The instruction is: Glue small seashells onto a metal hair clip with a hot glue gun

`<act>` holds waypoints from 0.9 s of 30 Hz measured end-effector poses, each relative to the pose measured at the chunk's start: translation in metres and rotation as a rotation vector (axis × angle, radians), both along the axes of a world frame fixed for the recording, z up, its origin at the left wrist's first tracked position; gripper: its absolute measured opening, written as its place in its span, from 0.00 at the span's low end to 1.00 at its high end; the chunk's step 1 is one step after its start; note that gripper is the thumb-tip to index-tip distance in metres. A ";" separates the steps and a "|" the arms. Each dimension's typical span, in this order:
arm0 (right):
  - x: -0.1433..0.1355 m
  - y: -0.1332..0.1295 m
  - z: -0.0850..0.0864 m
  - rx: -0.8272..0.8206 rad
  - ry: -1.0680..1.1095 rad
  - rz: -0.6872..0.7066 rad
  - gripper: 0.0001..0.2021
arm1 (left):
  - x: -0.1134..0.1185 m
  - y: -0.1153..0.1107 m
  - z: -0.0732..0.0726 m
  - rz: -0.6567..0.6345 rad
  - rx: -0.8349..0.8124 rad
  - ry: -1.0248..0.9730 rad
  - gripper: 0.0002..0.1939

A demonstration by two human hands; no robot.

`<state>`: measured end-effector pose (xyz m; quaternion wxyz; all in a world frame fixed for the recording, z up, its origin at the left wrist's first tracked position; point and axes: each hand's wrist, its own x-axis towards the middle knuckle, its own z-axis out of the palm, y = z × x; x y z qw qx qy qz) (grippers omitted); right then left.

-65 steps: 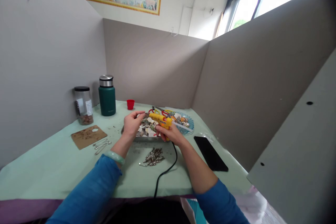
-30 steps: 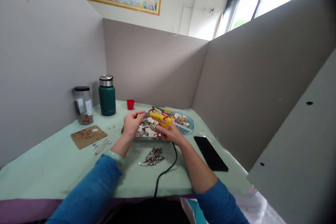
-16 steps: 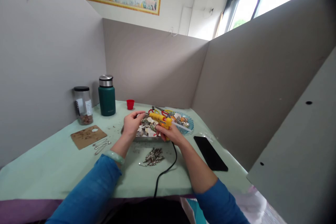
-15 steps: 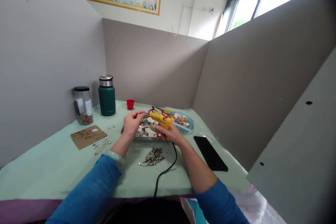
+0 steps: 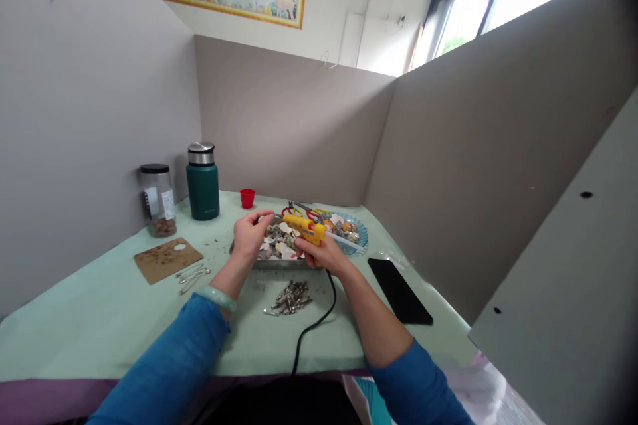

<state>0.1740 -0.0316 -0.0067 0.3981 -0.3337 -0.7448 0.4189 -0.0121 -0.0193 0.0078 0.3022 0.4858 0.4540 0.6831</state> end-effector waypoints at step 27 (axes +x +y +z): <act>0.001 0.005 -0.005 0.034 -0.023 -0.015 0.19 | 0.000 0.000 -0.001 0.002 -0.008 0.026 0.19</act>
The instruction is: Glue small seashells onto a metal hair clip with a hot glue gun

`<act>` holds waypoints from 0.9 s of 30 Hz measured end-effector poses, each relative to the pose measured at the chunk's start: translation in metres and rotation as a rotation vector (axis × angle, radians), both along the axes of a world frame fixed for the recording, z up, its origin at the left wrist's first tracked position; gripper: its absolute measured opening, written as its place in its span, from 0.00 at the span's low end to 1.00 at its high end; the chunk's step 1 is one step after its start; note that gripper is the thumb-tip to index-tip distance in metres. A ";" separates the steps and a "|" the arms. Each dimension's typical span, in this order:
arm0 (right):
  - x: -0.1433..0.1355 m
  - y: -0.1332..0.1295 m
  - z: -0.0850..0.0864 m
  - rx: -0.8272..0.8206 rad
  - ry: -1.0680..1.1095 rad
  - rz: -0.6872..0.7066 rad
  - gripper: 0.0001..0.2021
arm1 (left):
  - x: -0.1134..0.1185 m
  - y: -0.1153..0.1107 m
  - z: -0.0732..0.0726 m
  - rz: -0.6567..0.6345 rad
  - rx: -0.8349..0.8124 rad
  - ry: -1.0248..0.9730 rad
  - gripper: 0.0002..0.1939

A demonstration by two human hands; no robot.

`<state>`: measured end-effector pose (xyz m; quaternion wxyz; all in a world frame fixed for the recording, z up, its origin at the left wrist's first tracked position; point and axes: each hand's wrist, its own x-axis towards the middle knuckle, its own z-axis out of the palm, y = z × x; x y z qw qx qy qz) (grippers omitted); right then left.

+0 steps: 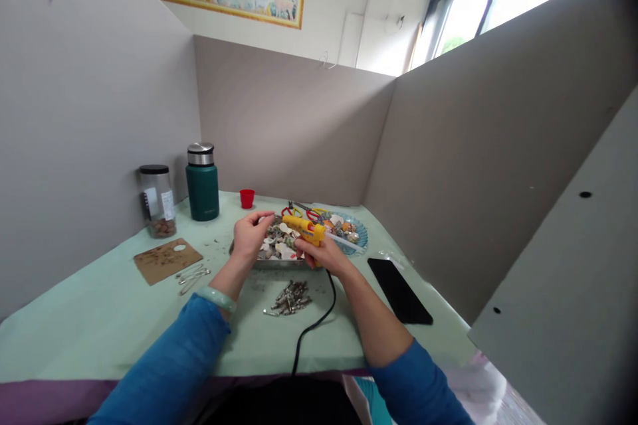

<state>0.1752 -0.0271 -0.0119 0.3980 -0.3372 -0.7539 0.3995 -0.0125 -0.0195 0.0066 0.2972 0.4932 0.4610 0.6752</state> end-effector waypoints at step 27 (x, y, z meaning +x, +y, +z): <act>0.000 -0.001 0.002 0.002 -0.001 -0.002 0.19 | -0.001 0.003 -0.002 -0.027 0.000 0.005 0.19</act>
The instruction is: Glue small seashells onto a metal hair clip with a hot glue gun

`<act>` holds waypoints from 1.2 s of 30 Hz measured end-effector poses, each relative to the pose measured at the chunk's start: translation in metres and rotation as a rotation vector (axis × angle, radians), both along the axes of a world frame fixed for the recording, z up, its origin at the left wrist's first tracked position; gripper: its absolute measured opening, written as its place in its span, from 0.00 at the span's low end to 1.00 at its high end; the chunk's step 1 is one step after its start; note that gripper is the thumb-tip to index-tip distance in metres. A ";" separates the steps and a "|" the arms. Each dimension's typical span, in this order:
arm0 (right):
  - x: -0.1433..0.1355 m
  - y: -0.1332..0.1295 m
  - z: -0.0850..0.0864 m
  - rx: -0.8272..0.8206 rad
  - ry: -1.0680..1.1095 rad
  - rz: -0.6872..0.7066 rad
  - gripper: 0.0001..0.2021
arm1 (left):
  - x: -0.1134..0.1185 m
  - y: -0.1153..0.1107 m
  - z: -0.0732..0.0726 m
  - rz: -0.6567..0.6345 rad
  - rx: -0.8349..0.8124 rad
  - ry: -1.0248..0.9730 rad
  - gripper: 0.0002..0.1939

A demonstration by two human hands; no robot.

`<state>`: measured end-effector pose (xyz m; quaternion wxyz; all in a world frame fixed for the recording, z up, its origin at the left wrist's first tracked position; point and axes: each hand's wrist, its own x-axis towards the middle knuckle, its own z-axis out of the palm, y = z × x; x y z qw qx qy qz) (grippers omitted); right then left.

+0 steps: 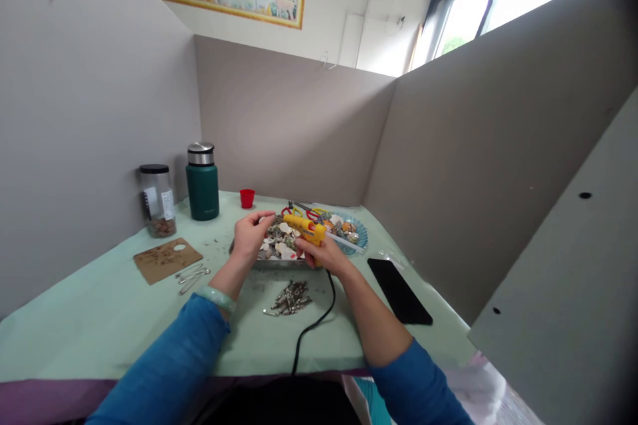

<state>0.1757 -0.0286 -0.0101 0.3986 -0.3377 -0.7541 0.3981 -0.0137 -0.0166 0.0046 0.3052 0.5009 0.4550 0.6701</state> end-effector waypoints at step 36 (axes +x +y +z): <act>0.003 0.003 0.003 0.149 -0.183 -0.173 0.18 | 0.000 -0.001 0.003 0.016 0.004 -0.069 0.20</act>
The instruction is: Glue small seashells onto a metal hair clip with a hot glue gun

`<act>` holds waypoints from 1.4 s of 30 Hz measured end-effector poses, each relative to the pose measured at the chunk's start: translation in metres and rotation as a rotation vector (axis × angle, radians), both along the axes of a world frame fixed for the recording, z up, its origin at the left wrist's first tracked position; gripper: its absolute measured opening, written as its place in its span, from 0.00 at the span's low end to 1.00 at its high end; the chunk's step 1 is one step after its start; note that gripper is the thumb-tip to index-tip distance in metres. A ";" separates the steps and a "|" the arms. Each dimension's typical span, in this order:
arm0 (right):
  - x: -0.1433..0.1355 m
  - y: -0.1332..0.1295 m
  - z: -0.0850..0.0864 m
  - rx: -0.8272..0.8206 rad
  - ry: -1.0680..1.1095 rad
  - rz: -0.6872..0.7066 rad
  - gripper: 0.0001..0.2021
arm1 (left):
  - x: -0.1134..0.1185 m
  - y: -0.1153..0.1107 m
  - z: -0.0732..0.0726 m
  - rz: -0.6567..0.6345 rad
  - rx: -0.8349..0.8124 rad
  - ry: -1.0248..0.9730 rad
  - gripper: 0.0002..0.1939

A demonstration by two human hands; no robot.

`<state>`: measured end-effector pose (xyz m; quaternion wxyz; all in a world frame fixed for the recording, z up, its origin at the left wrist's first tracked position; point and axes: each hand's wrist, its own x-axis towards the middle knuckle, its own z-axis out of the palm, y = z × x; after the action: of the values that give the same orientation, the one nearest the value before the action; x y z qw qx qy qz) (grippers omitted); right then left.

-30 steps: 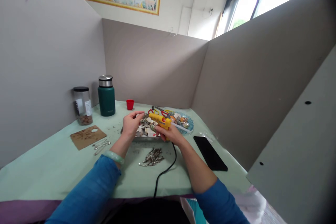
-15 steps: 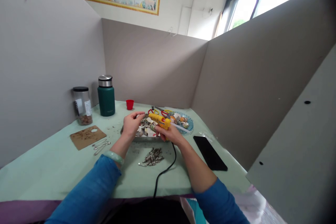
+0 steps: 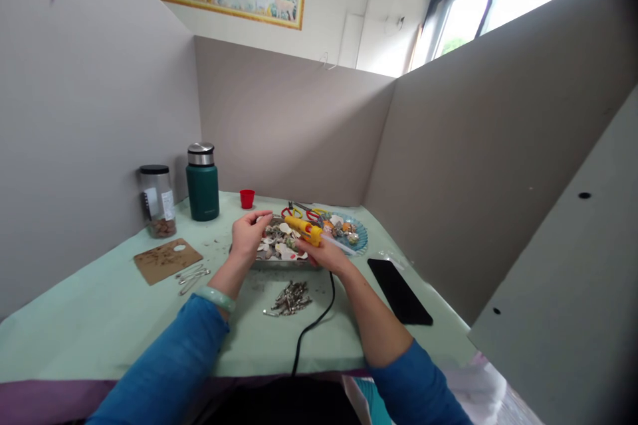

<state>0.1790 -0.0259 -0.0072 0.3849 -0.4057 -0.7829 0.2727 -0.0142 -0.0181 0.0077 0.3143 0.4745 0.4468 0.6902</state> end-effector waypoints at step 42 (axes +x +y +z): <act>-0.028 0.003 0.004 0.294 0.431 -0.213 0.10 | 0.014 -0.011 0.007 -0.624 -0.107 -0.269 0.16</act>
<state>0.1511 -0.0229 -0.0032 0.6239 -0.3582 -0.6669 0.1940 0.0001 -0.0288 0.0144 0.5910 0.4758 0.2702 0.5928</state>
